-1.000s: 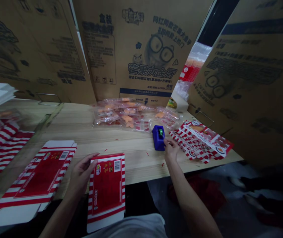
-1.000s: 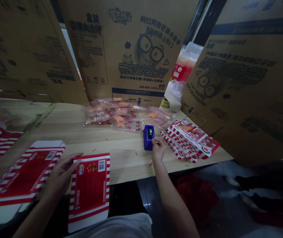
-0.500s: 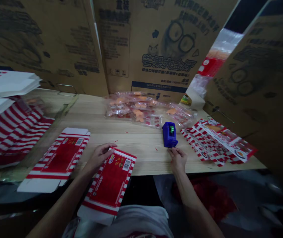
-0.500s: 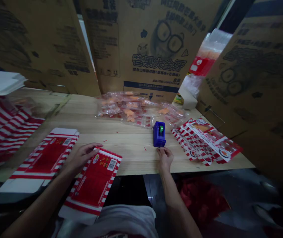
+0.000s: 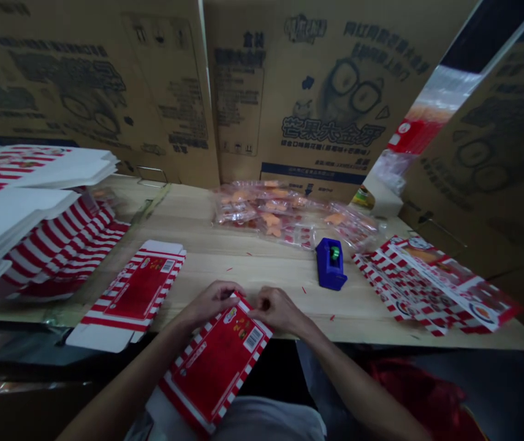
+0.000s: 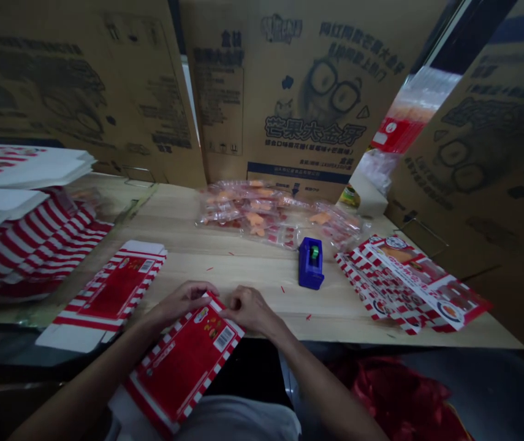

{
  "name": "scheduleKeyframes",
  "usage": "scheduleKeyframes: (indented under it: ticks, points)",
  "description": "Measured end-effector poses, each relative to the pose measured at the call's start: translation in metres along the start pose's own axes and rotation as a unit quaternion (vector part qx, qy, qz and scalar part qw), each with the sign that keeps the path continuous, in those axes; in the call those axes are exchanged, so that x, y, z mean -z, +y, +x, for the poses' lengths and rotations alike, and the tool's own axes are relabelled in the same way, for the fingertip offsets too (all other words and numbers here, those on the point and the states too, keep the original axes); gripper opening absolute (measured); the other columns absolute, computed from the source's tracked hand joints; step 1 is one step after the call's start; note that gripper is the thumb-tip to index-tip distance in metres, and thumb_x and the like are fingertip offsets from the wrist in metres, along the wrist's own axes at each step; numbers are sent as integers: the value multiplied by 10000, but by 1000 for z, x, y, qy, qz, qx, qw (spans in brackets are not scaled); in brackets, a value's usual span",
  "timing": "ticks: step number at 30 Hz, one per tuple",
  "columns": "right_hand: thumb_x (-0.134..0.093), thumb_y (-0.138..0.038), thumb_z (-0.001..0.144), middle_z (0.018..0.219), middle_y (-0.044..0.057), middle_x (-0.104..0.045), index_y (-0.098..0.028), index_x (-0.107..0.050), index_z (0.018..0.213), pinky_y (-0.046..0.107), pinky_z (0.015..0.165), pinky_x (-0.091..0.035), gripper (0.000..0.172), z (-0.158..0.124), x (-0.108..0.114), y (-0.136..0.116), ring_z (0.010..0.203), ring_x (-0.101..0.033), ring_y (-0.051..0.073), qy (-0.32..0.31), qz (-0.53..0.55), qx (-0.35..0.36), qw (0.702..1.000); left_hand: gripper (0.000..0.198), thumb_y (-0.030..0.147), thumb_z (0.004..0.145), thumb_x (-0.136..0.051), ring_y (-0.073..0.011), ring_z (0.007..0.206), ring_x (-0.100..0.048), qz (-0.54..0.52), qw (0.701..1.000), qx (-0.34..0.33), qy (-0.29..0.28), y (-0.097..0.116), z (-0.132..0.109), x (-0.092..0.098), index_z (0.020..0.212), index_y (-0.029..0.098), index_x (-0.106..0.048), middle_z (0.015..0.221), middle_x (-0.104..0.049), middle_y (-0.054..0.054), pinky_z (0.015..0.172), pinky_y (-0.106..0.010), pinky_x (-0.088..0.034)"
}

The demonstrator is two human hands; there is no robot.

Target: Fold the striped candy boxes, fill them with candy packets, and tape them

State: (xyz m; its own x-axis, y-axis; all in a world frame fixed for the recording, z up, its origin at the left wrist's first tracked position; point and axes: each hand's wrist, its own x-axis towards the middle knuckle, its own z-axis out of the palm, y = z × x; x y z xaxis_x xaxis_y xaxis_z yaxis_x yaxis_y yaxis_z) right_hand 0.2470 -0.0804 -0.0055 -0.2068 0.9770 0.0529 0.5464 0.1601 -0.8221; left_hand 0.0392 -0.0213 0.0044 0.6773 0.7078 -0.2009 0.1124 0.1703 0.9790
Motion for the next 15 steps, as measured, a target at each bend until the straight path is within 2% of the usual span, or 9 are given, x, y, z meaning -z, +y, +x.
scheduleKeyframes:
  ticks: [2,4,6,8,10,11,12,13,15]
  points:
    - [-778,-340,671,593,-29,-559,-167,-573,628,214,518,-343,272,0,-4,4,541,-481,99,-3,46,-36,998,331,415,691,-742,-130,611,-553,2,1000,-5,1,4,-4,4,881,149,-692,720,-656,-17,578,-222,-419]
    - [-808,-389,623,607,-41,-567,-166,-577,703,200,503,-339,331,1,-6,5,539,-490,94,-50,158,-72,984,338,425,691,-744,-134,631,-557,2,1000,-13,-18,11,-8,6,871,143,-699,735,-660,-29,601,-227,-426]
    - [-847,-450,535,636,-39,-580,-153,-589,746,195,517,-363,446,3,-6,3,554,-507,91,-146,291,-109,939,332,429,704,-735,-141,666,-568,-6,999,-24,-42,20,-11,6,860,138,-707,763,-666,-41,631,-233,-435]
    - [-860,-494,477,679,-14,-610,-131,-618,766,211,569,-413,523,9,-7,1,589,-544,102,-242,402,-138,872,318,421,712,-730,-150,697,-580,-13,998,-37,-43,26,-13,7,850,136,-710,788,-667,-46,651,-235,-442]
    - [-845,-507,506,736,18,-642,-120,-648,813,230,611,-443,532,22,-7,2,629,-580,118,-253,458,-152,838,319,414,710,-731,-163,714,-597,-28,999,-38,16,26,-15,11,873,141,-703,810,-672,-47,660,-243,-459]
    - [-830,-498,539,745,27,-648,-123,-655,820,234,608,-450,500,32,-5,6,632,-588,124,-204,465,-156,847,330,417,710,-728,-173,726,-609,-40,996,-38,70,23,-17,15,897,147,-694,832,-678,-48,665,-251,-472]
    - [-817,-476,568,743,28,-647,-132,-658,818,234,594,-452,454,44,-1,11,629,-591,128,-122,459,-156,866,344,423,715,-719,-183,739,-621,-53,988,-39,136,18,-19,19,927,155,-680,856,-682,-49,670,-261,-485]
    - [-806,-445,585,744,22,-643,-149,-656,823,232,581,-455,408,58,5,18,630,-592,129,-23,444,-153,882,358,431,719,-710,-192,753,-631,-65,976,-42,204,11,-22,24,954,164,-660,877,-685,-48,673,-271,-497]
    - [-787,-378,586,766,-2,-632,-195,-649,875,227,585,-467,368,89,23,35,659,-594,127,161,411,-141,886,375,446,721,-696,-205,772,-641,-65,944,-61,317,-8,-31,33,972,178,-617,901,-680,-42,675,-290,-516]
